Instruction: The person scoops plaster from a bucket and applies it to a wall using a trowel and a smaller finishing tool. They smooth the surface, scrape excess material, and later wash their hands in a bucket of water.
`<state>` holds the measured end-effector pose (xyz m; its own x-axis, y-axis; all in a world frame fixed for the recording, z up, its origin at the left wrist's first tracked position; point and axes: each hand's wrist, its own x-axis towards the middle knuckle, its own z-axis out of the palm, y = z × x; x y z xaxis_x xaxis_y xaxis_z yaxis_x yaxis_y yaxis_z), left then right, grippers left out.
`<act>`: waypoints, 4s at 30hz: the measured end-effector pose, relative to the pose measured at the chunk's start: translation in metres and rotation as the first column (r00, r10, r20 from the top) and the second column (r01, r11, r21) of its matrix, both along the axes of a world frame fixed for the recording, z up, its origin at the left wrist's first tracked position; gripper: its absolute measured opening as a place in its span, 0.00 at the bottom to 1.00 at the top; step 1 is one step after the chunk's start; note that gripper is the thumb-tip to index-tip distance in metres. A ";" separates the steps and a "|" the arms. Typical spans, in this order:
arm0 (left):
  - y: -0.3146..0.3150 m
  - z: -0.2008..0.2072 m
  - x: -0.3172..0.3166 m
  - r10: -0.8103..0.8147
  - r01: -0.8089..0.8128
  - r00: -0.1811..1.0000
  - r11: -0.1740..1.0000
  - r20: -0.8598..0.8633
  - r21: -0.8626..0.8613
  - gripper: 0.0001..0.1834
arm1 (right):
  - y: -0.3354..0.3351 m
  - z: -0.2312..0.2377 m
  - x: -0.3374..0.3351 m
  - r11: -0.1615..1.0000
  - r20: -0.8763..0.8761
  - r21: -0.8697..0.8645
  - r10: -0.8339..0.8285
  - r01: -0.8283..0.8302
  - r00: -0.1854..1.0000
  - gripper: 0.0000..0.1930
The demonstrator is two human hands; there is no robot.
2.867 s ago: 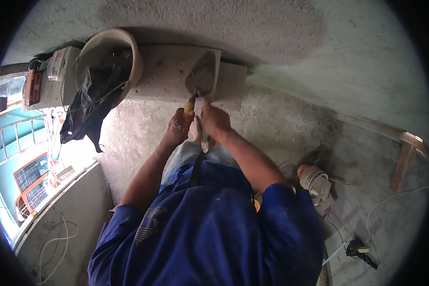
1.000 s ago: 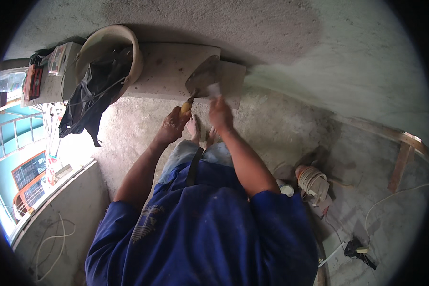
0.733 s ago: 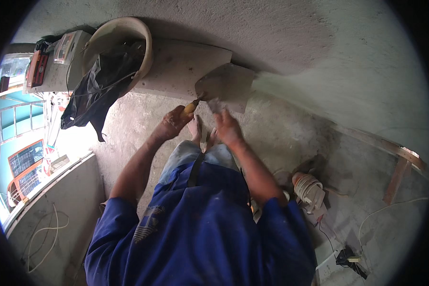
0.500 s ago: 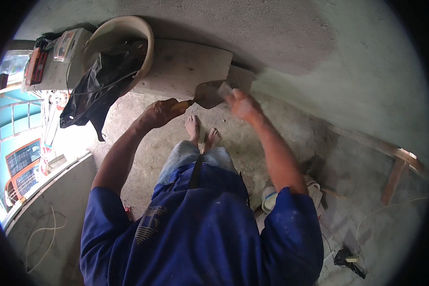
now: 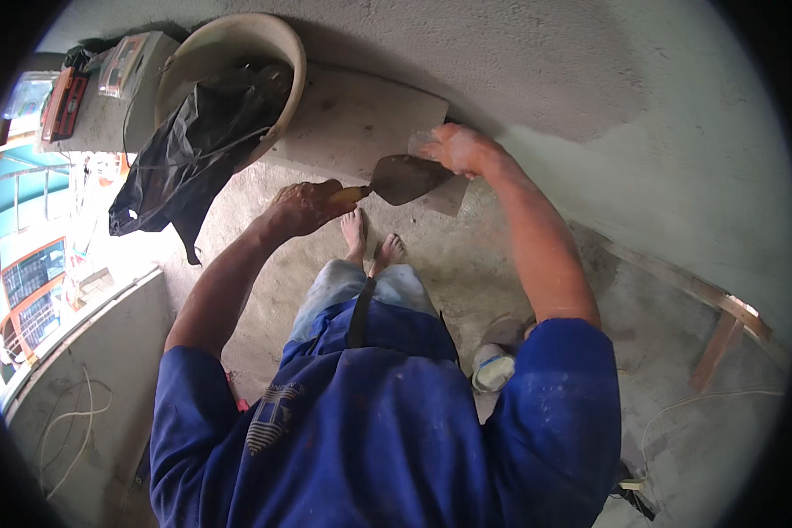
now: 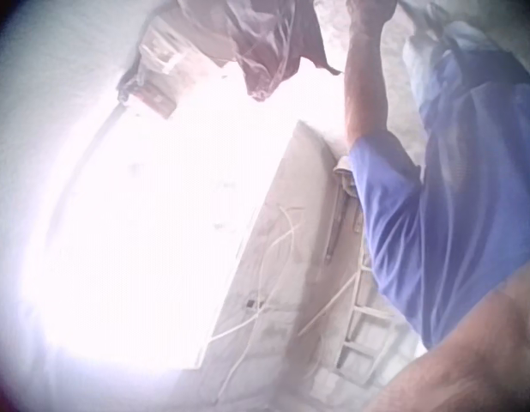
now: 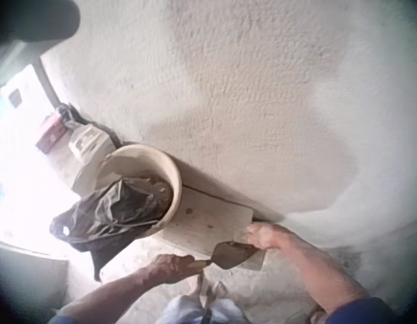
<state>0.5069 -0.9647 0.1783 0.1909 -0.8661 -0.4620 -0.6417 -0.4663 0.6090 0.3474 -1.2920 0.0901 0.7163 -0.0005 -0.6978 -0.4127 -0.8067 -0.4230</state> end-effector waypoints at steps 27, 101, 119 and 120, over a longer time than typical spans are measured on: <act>-0.004 0.031 0.005 -0.026 0.022 0.999 0.982 0.020 0.188 0.27 | 0.062 0.059 0.042 0.997 -0.004 -0.056 0.049 -0.050 0.999 0.23; -0.004 0.048 -0.028 -0.298 0.363 0.831 0.930 0.470 -0.052 0.24 | 0.122 0.166 -0.038 0.886 0.402 -0.464 0.209 0.002 0.892 0.09; 0.037 0.073 -0.091 0.279 -0.245 0.959 0.905 0.050 -0.349 0.21 | 0.148 0.193 -0.091 0.705 0.641 0.329 -0.655 0.628 0.400 0.10; 0.031 0.074 -0.100 0.317 -0.302 0.948 0.885 -0.015 -0.354 0.22 | 0.152 0.164 -0.101 0.759 0.716 0.231 -0.557 0.609 0.421 0.11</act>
